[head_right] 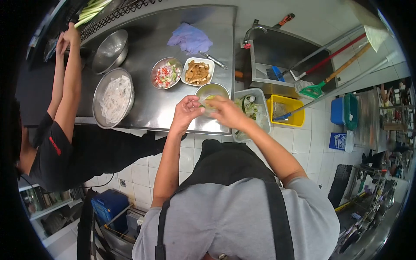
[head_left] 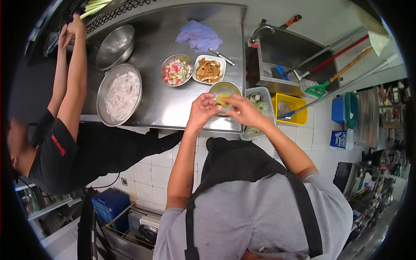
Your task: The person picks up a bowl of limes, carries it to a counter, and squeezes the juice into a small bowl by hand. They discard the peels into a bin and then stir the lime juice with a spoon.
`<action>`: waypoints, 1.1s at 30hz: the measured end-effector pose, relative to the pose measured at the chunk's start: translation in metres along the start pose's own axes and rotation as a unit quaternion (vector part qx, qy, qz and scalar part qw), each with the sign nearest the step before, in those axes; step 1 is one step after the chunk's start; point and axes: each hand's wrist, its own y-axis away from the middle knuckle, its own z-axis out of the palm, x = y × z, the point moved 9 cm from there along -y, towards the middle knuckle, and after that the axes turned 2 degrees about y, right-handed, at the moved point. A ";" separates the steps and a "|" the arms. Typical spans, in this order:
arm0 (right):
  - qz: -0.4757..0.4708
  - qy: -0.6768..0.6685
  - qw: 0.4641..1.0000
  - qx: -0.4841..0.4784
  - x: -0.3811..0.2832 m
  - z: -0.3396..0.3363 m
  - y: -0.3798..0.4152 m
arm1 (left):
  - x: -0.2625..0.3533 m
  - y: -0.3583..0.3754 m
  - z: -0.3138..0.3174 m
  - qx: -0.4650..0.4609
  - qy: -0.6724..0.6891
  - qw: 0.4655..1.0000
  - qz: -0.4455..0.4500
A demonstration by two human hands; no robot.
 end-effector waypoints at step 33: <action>0.215 -0.387 0.892 -0.087 0.087 0.041 -0.034 | -0.436 0.328 -0.244 0.175 -0.145 0.943 -0.242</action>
